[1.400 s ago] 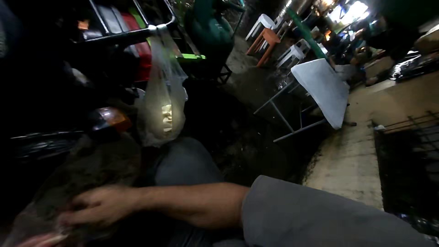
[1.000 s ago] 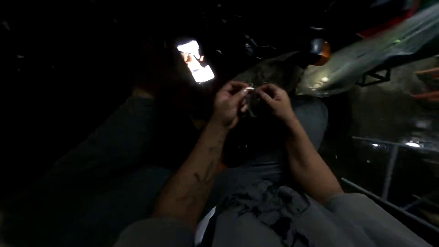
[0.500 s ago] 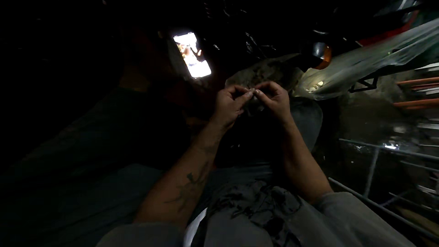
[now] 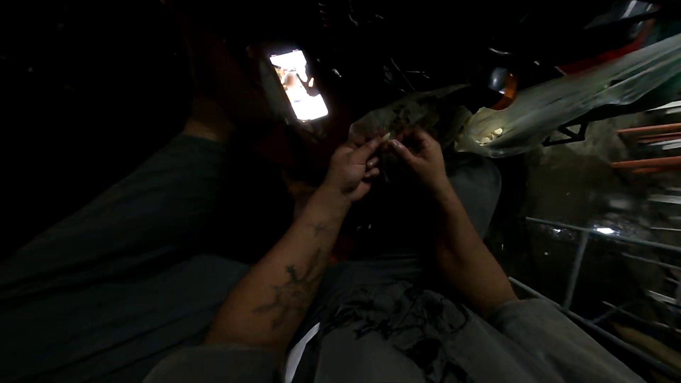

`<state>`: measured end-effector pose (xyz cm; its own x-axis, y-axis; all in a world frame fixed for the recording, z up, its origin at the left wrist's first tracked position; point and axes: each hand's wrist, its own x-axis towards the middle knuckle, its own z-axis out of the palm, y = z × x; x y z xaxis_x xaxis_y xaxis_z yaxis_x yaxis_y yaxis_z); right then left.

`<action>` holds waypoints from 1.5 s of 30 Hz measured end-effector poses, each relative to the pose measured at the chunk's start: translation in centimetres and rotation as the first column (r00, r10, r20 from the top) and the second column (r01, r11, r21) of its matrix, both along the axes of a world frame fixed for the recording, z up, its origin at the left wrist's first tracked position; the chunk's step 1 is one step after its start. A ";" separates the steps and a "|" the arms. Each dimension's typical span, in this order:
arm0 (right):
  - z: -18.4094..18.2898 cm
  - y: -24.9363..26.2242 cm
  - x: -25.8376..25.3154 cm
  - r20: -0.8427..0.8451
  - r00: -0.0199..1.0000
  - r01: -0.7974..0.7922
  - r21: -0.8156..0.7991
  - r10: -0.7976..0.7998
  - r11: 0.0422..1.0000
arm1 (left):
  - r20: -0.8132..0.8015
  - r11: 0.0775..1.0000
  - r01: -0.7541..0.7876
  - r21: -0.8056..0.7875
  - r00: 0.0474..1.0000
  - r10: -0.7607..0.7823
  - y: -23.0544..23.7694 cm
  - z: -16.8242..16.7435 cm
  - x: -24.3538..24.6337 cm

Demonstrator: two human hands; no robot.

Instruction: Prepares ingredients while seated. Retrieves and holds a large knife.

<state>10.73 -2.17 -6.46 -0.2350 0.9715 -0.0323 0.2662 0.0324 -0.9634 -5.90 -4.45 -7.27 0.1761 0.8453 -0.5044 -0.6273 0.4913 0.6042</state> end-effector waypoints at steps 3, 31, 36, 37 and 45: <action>-0.4 0.2 0.3 0.002 1.000 -0.004 0.063 0.004 0.998 | 0.014 1.000 0.004 -0.006 1.000 -0.004 -0.1 -0.1 0.2; -0.3 0.5 0.3 0.186 0.977 0.107 -0.009 -0.103 0.994 | -0.028 1.000 0.014 0.015 1.000 -0.013 0.4 -0.4 -0.9; -0.8 0.5 0.3 0.090 0.996 0.018 0.088 -0.026 0.996 | -0.122 0.997 0.035 0.071 0.992 -0.026 0.2 -0.4 -0.5; -0.9 0.5 0.3 0.099 0.994 0.020 0.137 -0.034 0.990 | -0.142 0.997 0.040 0.070 0.989 -0.030 0.2 -0.2 -0.5; -0.8 -0.1 -0.2 0.263 0.964 -0.057 0.316 -0.030 0.947 | -0.233 0.991 0.104 0.087 0.969 -0.081 0.1 0.7 -0.4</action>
